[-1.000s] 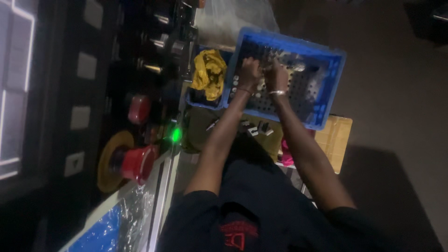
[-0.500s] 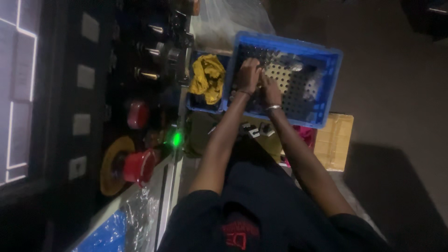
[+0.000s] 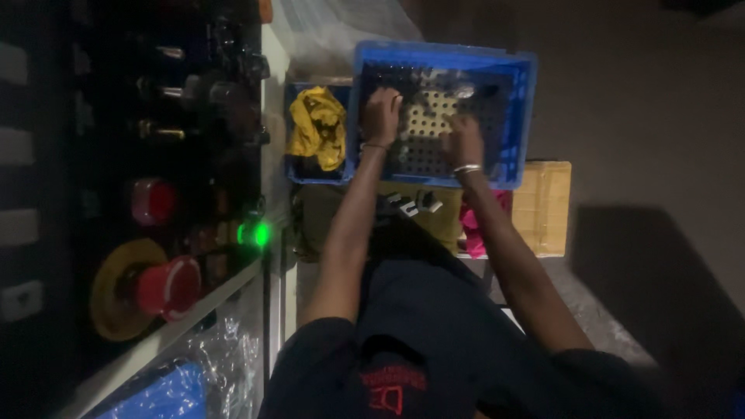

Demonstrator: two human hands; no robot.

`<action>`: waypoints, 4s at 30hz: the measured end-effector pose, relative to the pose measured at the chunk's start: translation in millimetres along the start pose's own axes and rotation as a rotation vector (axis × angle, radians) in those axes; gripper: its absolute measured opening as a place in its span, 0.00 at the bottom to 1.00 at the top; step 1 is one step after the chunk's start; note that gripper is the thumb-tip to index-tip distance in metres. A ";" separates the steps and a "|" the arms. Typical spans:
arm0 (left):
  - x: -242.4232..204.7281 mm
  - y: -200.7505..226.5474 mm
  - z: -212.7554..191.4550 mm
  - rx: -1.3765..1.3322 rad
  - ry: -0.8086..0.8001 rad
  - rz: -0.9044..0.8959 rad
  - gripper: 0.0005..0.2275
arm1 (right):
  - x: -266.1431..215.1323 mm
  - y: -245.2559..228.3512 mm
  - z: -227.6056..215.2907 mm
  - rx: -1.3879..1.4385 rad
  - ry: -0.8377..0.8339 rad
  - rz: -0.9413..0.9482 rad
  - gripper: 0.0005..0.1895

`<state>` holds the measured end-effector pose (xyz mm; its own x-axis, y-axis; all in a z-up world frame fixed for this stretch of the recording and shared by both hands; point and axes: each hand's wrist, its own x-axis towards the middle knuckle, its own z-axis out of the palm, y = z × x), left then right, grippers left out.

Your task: The person handles small metal parts and tools in a workshop, placing items into a blue crate and adjusting components on a machine. They wipe parts with a yellow cloth and continue to organize and assemble the components.

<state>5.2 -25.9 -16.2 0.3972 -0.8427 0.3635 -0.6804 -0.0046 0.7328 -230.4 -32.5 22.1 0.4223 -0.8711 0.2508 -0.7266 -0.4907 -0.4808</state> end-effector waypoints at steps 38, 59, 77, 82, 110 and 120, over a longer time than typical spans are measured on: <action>-62.7 98.6 110.5 -0.568 -0.181 -0.205 0.10 | 23.1 33.3 -59.8 0.469 0.334 0.147 0.08; -21.1 16.3 -85.8 -1.683 0.105 -0.622 0.15 | 82.7 -95.7 76.3 0.086 0.001 -0.101 0.08; -2.9 40.8 -94.8 -0.548 0.286 -0.271 0.08 | 65.1 -94.3 96.1 -0.150 -0.112 -0.072 0.07; -3.7 24.4 -61.4 -0.225 0.209 -0.123 0.08 | 42.8 -93.4 50.4 0.115 -0.017 -0.048 0.12; -52.1 -22.6 7.8 0.469 0.212 0.172 0.10 | -24.0 65.8 -49.5 -0.549 -0.583 0.232 0.17; -101.5 67.4 -29.1 0.170 0.160 -0.191 0.17 | -18.9 83.9 -37.4 -0.595 -0.950 0.162 0.14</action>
<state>-63.1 74.9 13.1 0.6105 -0.7225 0.3246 -0.6722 -0.2558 0.6947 -319.6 -58.0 8.5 0.3557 -0.6814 -0.6397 -0.8456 -0.5261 0.0903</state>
